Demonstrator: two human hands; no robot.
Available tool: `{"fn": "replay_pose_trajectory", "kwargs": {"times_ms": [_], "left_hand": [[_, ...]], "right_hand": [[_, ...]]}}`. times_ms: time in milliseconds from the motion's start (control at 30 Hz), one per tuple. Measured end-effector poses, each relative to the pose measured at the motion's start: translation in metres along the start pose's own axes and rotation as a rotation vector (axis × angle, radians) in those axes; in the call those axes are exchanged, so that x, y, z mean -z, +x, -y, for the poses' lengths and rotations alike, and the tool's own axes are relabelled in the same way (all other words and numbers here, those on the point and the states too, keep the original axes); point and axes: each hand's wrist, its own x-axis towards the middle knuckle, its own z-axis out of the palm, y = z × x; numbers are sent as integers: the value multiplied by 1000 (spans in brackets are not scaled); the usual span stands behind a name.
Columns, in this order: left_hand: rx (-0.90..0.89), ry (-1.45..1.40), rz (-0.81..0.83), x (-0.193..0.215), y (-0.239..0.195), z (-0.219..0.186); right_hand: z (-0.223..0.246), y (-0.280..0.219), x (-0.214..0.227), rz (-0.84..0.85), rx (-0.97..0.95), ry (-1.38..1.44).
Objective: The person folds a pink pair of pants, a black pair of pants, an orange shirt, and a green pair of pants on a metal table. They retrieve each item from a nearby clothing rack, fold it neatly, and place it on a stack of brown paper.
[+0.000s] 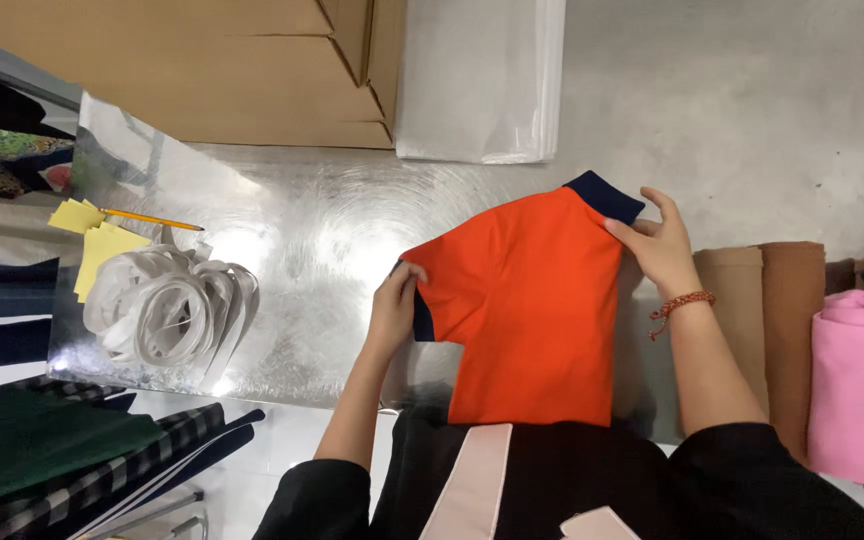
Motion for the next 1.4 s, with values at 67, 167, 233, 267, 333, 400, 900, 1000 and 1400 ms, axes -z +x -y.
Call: {"fn": "replay_pose_trajectory", "kwargs": {"times_ms": [67,167,233,267,333,400,900,1000,1400], "left_hand": [[-28,14,8,-3,-1,14],[-6,-49,34,3,-6,2],[62,-1,132,5,-14,2],[63,-3,132,4,-16,1],[38,63,92,3,-22,-1],[35,64,71,1,-30,-11],[-42,254,-29,-14,-58,-39],[-68,280,-27,-16,-61,-39],[-441,707,9,-65,-96,-91]], "right_hand": [[8,-7,-8,-13,-24,-58],[19,4,-11,-75,40,-47],[14,15,-5,-115,99,-127],[11,16,-6,-115,100,-130],[6,18,-12,-191,170,-267],[20,-7,-19,-294,327,-265],[23,-150,-145,428,568,-838],[12,-160,-136,347,466,-878],[-25,-130,-113,183,392,-185]]}}
